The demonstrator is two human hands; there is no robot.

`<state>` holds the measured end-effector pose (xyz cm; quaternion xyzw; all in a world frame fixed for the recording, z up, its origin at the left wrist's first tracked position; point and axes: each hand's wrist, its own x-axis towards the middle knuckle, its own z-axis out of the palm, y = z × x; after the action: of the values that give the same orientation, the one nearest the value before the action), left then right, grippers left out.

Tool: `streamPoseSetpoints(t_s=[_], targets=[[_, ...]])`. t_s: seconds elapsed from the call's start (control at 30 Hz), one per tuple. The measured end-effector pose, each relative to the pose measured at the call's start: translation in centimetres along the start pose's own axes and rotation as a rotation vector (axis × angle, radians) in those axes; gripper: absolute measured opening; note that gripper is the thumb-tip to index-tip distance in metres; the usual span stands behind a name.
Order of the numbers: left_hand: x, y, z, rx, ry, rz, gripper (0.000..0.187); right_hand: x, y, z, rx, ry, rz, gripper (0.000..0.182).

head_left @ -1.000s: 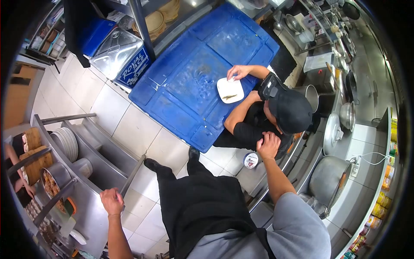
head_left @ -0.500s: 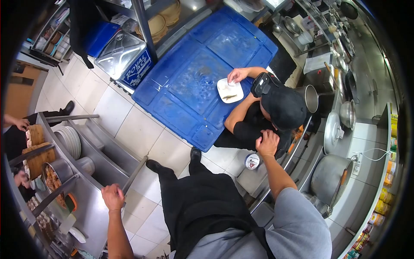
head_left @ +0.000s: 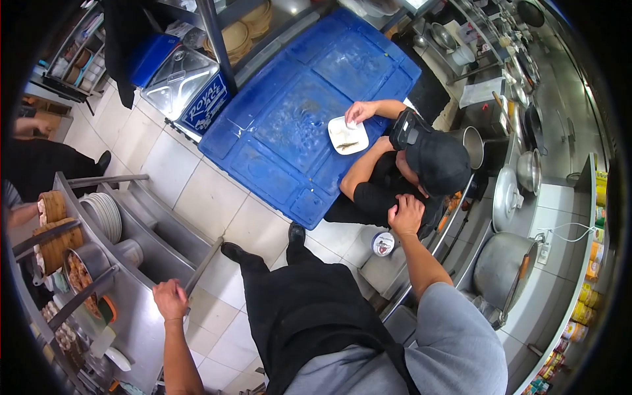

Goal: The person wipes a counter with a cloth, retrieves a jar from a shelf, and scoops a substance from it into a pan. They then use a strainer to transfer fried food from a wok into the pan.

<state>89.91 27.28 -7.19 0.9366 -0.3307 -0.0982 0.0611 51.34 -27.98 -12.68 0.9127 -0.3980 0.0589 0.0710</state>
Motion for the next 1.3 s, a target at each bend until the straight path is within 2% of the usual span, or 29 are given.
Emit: streamPoseSetpoints(t_s=[1.3], targets=[[0.2, 0.2, -0.1, 0.019, 0.004, 0.017, 0.007, -0.3, 0.2, 0.9, -0.067, 0.013, -0.023, 0.031]])
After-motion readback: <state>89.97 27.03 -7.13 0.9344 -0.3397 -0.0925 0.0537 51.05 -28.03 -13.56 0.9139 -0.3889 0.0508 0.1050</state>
